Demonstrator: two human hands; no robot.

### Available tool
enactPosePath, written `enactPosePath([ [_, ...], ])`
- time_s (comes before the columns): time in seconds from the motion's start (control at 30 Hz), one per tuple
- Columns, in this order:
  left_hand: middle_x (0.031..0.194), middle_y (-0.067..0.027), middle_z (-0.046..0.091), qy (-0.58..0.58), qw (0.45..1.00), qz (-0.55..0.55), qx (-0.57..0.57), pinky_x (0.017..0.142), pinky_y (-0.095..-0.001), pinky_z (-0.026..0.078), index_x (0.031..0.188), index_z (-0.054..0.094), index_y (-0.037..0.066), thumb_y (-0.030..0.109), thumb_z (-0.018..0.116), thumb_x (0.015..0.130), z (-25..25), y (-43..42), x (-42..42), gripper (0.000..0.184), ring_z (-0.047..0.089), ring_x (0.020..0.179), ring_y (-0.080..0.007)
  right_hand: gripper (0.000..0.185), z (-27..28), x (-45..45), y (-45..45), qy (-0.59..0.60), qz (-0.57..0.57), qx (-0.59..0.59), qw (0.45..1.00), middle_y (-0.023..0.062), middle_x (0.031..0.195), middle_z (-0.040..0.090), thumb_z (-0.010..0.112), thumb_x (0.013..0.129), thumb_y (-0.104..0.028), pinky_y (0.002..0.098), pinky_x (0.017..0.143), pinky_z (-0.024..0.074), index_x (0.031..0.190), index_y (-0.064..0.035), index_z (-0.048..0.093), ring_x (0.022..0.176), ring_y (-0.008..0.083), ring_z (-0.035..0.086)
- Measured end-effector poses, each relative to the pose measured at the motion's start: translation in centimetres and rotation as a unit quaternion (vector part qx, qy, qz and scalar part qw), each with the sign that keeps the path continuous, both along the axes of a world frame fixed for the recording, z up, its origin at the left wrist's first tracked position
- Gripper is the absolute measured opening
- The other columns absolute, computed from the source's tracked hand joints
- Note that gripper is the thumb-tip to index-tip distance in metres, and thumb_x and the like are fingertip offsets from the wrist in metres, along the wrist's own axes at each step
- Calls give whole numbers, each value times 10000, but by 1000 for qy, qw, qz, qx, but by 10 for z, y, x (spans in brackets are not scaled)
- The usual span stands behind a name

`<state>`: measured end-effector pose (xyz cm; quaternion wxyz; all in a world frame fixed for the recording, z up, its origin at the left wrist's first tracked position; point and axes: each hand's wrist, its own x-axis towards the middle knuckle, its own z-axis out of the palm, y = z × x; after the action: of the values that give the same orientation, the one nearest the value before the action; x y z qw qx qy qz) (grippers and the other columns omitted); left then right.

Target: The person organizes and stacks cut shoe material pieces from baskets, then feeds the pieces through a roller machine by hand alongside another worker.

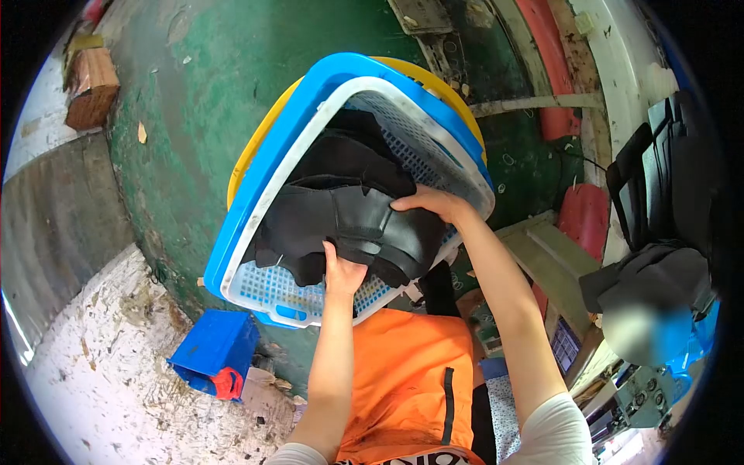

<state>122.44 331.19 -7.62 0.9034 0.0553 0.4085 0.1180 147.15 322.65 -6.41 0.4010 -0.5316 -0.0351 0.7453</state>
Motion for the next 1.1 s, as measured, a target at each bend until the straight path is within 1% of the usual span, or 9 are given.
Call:
enactPosePath([
  [0.2, 1442, -38, 379, 104, 995, 0, -10, 1096, -453, 250, 1397, 374, 141, 733, 442, 793, 9, 6, -22, 848, 346, 1314, -270, 648, 23, -42, -11, 151, -96, -29, 983, 141, 1050, 652, 729, 732, -420, 308, 803, 502, 1159, 45, 583, 893, 218, 642],
  [0.23, 1436, -41, 388, 114, 993, -1, 5, 1095, -454, 256, 1395, 376, 137, 720, 454, 799, 12, 2, -25, 837, 356, 1309, -270, 721, 29, -47, -18, 159, -66, -84, 981, 125, 1177, 585, 722, 749, -367, 327, 889, 476, 1310, -9, 444, 1027, 219, 588],
  [0.37, 1395, -70, 436, 112, 993, -38, 23, 1079, -459, 308, 1387, 380, 117, 599, 497, 862, 49, -7, -75, 723, 409, 1278, -269, 667, 81, -95, -41, 92, -158, -29, 983, 136, 1105, 623, 737, 730, -388, 317, 868, 473, 1212, 29, 541, 967, 209, 609],
  [0.4, 1389, -77, 443, 93, 994, -51, 0, 1072, -459, 324, 1386, 380, 114, 571, 493, 879, 59, -12, -93, 692, 418, 1272, -268, 829, 104, -105, -49, 147, -186, -7, 971, 139, 1280, 509, 767, 708, -347, 360, 995, 391, 1347, 13, 382, 1150, 237, 505],
  [0.7, 1282, -93, 524, 23, 978, -206, -12, 998, -422, 425, 1301, 444, 54, 353, 581, 869, 251, -62, -130, 544, 516, 1172, -259, 1032, 262, -173, -178, -36, -225, 47, 973, 115, 1448, 315, 813, 644, -329, 351, 1102, 201, 1430, 10, 237, 1330, 229, 276],
  [0.9, 1207, -71, 554, -137, 854, -471, 172, 982, -372, 425, 1245, 497, 37, 221, 593, 879, 382, -139, 8, 421, 534, 1130, -240, 799, 425, -150, -313, -40, -433, 21, 900, 67, 1211, 553, 842, 574, -183, 326, 984, 388, 1269, 0, 494, 1103, 200, 502],
  [0.97, 1222, -58, 521, -193, 798, -495, 285, 970, -376, 429, 1282, 442, 72, 152, 560, 886, 371, -196, 28, 422, 505, 1151, -224, 780, 435, -154, -379, -177, -496, 29, 850, 79, 1199, 569, 830, 556, -155, 342, 961, 417, 1254, -8, 513, 1079, 209, 532],
  [1.0, 1242, -55, 504, -150, 852, -483, 137, 979, -386, 420, 1305, 414, 87, 152, 564, 884, 389, -227, 45, 452, 488, 1171, -219, 749, 440, -156, -407, -147, -527, 40, 836, 91, 1201, 572, 801, 581, -171, 354, 949, 431, 1254, -9, 514, 1074, 216, 545],
  [1.1, 1305, -56, 473, -158, 845, -505, 74, 1050, -405, 347, 1340, 379, 101, 260, 584, 893, 354, -310, 79, 517, 448, 1223, -231, 623, 436, -158, -460, -96, -640, -75, 759, 114, 1145, 601, 722, 708, -305, 364, 930, 447, 1222, -9, 528, 1029, 230, 576],
])
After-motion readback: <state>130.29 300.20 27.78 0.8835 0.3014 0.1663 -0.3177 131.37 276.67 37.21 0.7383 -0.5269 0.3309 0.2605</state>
